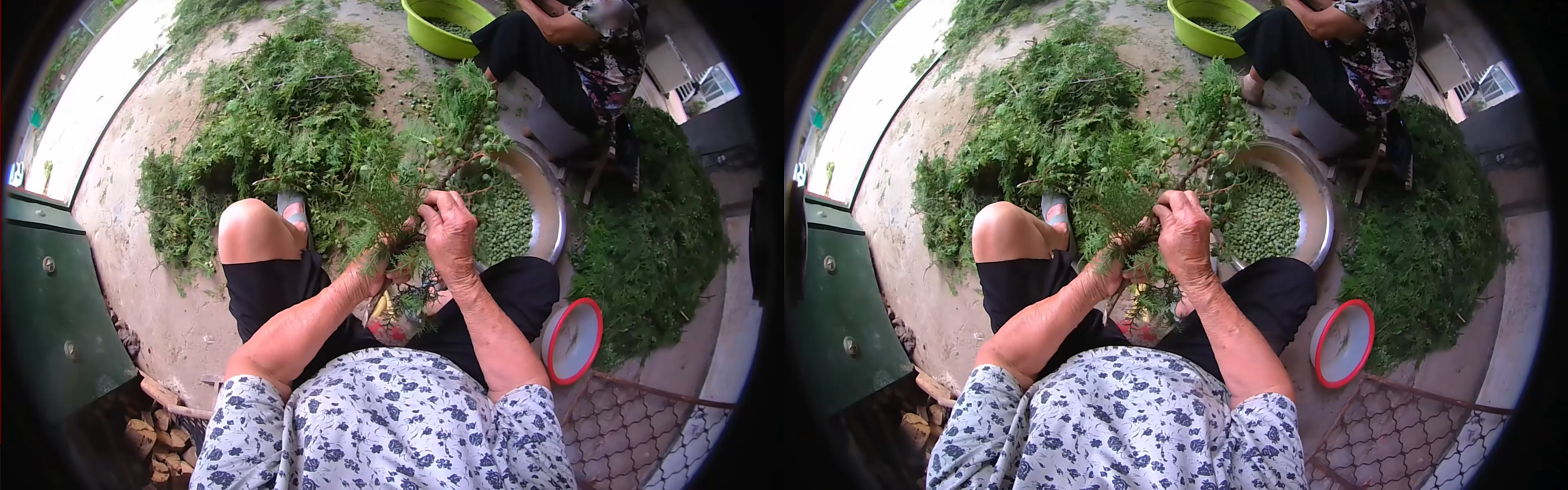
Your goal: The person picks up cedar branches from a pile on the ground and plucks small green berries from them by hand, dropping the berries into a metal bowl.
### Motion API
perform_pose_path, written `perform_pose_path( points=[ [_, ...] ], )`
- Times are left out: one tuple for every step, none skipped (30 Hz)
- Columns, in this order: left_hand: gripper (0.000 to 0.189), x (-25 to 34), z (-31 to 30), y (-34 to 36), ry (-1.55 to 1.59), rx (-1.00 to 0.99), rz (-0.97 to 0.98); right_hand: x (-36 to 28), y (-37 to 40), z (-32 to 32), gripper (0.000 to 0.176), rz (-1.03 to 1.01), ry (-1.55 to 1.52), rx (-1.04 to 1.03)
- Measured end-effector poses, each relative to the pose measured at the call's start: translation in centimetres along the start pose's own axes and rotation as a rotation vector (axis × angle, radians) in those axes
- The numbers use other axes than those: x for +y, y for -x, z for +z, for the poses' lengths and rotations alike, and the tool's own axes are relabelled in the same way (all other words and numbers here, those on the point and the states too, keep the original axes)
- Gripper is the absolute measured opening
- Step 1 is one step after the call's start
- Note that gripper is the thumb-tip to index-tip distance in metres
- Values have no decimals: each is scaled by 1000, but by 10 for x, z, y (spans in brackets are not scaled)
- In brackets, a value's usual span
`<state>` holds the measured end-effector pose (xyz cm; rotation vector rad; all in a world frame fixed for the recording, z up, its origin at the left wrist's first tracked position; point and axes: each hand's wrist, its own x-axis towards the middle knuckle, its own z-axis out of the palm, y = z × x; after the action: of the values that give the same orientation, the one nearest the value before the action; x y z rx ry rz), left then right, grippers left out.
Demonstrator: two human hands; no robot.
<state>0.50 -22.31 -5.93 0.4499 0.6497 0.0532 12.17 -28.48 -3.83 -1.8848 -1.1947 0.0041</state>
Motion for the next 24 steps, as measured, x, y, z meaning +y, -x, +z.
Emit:
perform_pose_path(
  points=[
    [34, 0, -2, -1, 0, 1, -1, -1, -2, -3, 14, 33, -82, 16],
    [33, -1, -5, -4, 3, -57, 4, 0, -3, -4, 11, 66, -164, 32],
    [32, -2, -9, -6, 7, -116, 9, 3, -1, -4, 11, 67, -165, 30],
    [32, -4, -11, -9, 7, -116, 8, 8, 1, -4, 9, 224, -285, 8],
    [30, -6, -12, -11, 1, -140, 23, 9, 2, -4, 7, 383, -405, -14],
    [29, -8, -13, -12, -5, -164, 37, 4, 2, -8, 4, 504, -536, -32],
    [29, -9, -14, -12, -5, -165, 34, 5, 3, -7, 4, 506, -535, -31],
    [27, -9, -14, -12, 3, -180, 22, 7, 4, -7, 4, 554, -637, -33],
    [25, -9, -15, -12, 11, -194, 8, 9, 5, -6, 5, 601, -739, -34],
    [25, -11, -16, -13, 10, -194, 6, 11, 5, -7, 5, 603, -740, -32],
    [27, -13, -19, -16, -5, -157, 29, 14, 6, -9, 5, 658, -935, -70],
    [31, -15, -20, -17, -20, -118, 52, 14, 5, -10, 6, 709, -1132, -111],
    [31, -14, -20, -19, -23, -116, 50, 10, 7, -10, 6, 710, -1135, -109],
    [30, -11, -19, -20, -9, -113, 53, -4, 6, -10, 5, 673, -1109, -74],
    [29, -5, -16, -19, 7, -109, 57, -15, 4, -12, 5, 638, -1082, -43],
    [31, 3, -9, -16, 51, 54, 16, -16, 0, -18, 6, 611, -1095, 12],
    [31, 5, -8, -13, 50, 55, 17, -12, -4, -26, 7, 569, -1125, 71],
    [34, 8, -10, -9, 97, -24, 27, 0, -8, -34, 7, 534, -1049, 127],
    [38, 10, -13, -6, 144, -102, 37, 15, -10, -43, 7, 500, -973, 182],
    [39, 9, -20, -11, 170, -207, 39, 30, -12, -54, 8, 519, -859, 228],
    [39, 7, -24, -14, 169, -208, 40, 45, -12, -66, 8, 535, -743, 273],
    [40, 5, -28, -15, 185, -240, 53, 63, -10, -77, 9, 541, -644, 322],
    [41, 4, -29, -16, 202, -272, 66, 81, -8, -88, 11, 546, -545, 369],
    [41, 5, -30, -16, 203, -273, 69, 96, -6, -100, 14, 589, -379, 381]
  ],
)
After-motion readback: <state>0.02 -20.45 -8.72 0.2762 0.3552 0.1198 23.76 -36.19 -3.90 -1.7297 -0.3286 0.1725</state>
